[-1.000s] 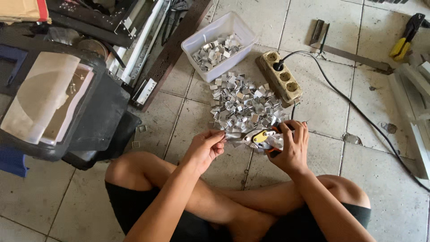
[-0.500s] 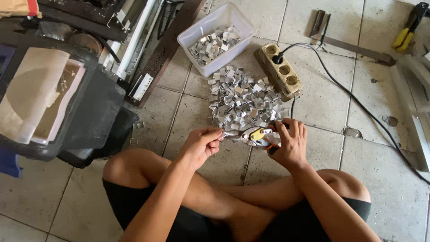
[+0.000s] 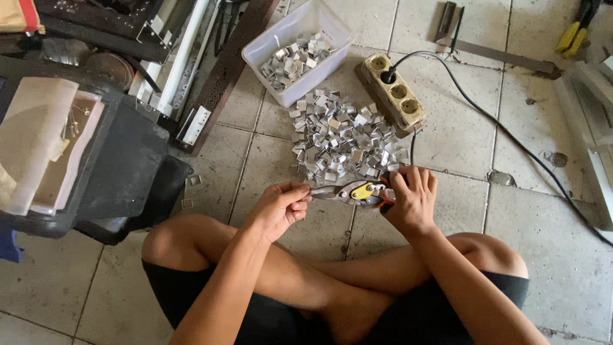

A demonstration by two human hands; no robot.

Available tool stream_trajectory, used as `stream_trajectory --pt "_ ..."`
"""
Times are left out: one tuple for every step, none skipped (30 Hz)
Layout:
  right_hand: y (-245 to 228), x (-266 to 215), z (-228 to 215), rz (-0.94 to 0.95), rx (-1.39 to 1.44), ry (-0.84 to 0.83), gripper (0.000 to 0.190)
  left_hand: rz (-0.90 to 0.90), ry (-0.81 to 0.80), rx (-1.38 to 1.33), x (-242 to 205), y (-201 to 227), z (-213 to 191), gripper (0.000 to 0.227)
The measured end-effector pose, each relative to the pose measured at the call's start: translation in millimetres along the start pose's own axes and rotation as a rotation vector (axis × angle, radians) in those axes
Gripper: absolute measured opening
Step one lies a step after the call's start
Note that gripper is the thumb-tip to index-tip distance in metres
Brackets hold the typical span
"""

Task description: The person sits on the floor and repeatedly picks up small metal pieces from a pile. Using a pair of pliers, they trim or adjust each piece and then place it into a nearby plastic container.

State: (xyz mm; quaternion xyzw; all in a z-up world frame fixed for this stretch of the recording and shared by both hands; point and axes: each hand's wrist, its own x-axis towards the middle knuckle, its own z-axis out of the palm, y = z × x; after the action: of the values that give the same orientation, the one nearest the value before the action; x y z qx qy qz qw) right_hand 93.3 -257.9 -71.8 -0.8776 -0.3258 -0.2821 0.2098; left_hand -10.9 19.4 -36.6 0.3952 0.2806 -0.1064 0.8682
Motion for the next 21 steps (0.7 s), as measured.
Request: stream_trajectory --pt "4 -3 3 0.005 -0.001 0.002 0.028 -0.002 -0.001 0.005 -3 2 2 0.01" --pt "8 -6 5 -0.007 -0.006 0.011 0.021 -0.013 -0.006 -0.003 -6 4 4 0.011" --pt "13 -7 9 -0.02 -0.011 0.025 0.016 -0.02 -0.012 -0.01 -8 7 7 0.011" --pt "16 -6 12 -0.017 -0.013 0.031 0.016 -0.019 -0.014 -0.004 -11 12 12 0.011" --pt "19 -7 13 -0.015 0.016 0.038 0.018 -0.01 -0.008 0.017 -14 14 17 0.011" --pt "22 -9 14 -0.012 0.045 0.045 0.02 0.0 -0.001 0.037 -17 16 23 0.01" --pt "19 -6 8 -0.005 0.037 0.05 0.02 -0.004 -0.01 0.044 -15 13 23 0.01" --pt "15 -4 2 0.009 0.027 0.045 0.024 0.046 0.04 0.065 -13 11 23 0.012" --pt "11 3 -1 0.015 0.024 0.044 0.031 0.105 0.095 0.083 -11 11 21 0.015" --pt "7 7 -5 0.014 0.023 0.052 0.031 0.112 0.092 0.086 -6 7 19 0.015" --pt "2 11 -8 0.03 0.055 0.038 0.04 0.136 0.112 0.091 -2 2 15 0.015" --pt "-3 16 -11 0.046 0.086 0.024 0.049 0.159 0.132 0.095 2 -3 12 0.015" --pt "-2 14 -8 0.046 0.087 0.028 0.049 0.163 0.131 0.098 2 -2 14 0.015" --pt "0 12 -4 0.052 0.096 0.007 0.057 0.185 0.159 0.089 2 -2 16 0.016" --pt "2 7 -3 0.062 0.103 -0.021 0.065 0.2 0.187 0.079 1 -4 18 0.017" --pt "-2 6 -4 0.065 0.101 -0.023 0.065 0.197 0.186 0.08 2 -6 18 0.017" --pt "-5 7 -4 0.08 0.092 -0.036 0.066 0.206 0.185 0.079 4 -8 17 0.016" --pt "-9 9 -4 0.095 0.082 -0.049 0.066 0.216 0.184 0.079 5 -9 15 0.015" --pt "-10 9 -5 0.092 0.086 -0.053 0.066 0.216 0.19 0.077 5 -8 15 0.015" --pt "-12 10 -6 0.094 0.067 -0.063 0.057 0.23 0.17 0.068 4 -7 15 0.014" --pt "-13 11 -7 0.097 0.044 -0.071 0.048 0.244 0.145 0.061 4 -6 16 0.012"
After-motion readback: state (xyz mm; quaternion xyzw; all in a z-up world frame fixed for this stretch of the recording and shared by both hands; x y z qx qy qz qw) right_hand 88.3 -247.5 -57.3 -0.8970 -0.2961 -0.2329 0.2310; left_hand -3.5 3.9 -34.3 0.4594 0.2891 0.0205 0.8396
